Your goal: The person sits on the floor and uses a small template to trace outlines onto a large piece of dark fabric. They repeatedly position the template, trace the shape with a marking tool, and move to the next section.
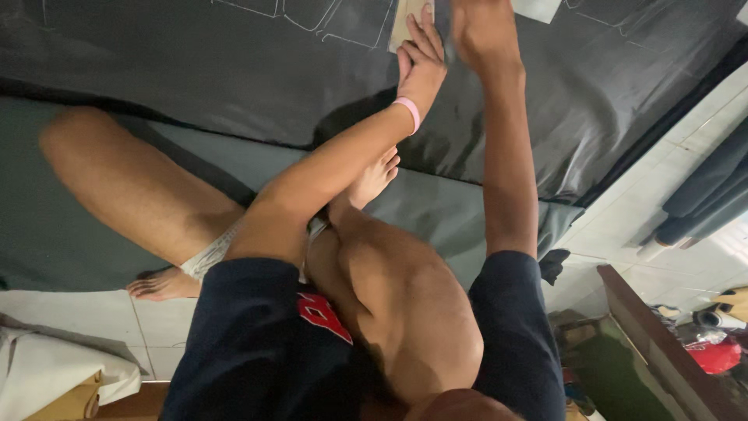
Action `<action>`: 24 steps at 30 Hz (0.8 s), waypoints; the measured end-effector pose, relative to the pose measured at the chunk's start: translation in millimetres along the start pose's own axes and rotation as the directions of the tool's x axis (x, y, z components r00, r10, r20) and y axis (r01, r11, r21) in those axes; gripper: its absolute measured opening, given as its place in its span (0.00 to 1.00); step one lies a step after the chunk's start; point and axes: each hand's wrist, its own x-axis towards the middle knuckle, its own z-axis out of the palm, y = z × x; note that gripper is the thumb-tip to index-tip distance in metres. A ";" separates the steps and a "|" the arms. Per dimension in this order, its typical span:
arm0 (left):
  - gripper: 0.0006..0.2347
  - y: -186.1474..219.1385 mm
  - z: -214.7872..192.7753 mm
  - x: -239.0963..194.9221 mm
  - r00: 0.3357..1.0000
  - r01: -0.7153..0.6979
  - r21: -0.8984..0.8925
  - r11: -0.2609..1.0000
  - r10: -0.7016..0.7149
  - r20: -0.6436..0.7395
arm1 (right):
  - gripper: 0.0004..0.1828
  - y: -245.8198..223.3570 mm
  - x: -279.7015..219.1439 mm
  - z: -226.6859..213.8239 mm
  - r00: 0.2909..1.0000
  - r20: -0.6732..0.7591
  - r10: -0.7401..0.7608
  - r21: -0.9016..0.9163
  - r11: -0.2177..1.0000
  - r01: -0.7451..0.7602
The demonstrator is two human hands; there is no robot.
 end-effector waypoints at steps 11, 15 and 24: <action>0.08 -74.8 63.7 -8.9 0.847 -0.210 -0.837 0.505 -0.333 -0.414 | 0.17 -104.3 -78.2 -28.0 0.916 -0.023 0.400 0.284 0.881 -0.378; 0.07 -101.4 58.7 -0.2 0.890 -0.235 -0.887 0.398 -0.278 -0.361 | 0.15 -115.9 -66.9 -15.0 0.929 -0.064 0.364 0.430 0.850 -0.304; 0.08 -117.3 52.0 0.3 0.820 -0.332 -0.864 0.379 -0.336 -0.463 | 0.15 -115.3 -75.1 -24.5 0.836 -0.083 0.543 0.420 0.780 -0.464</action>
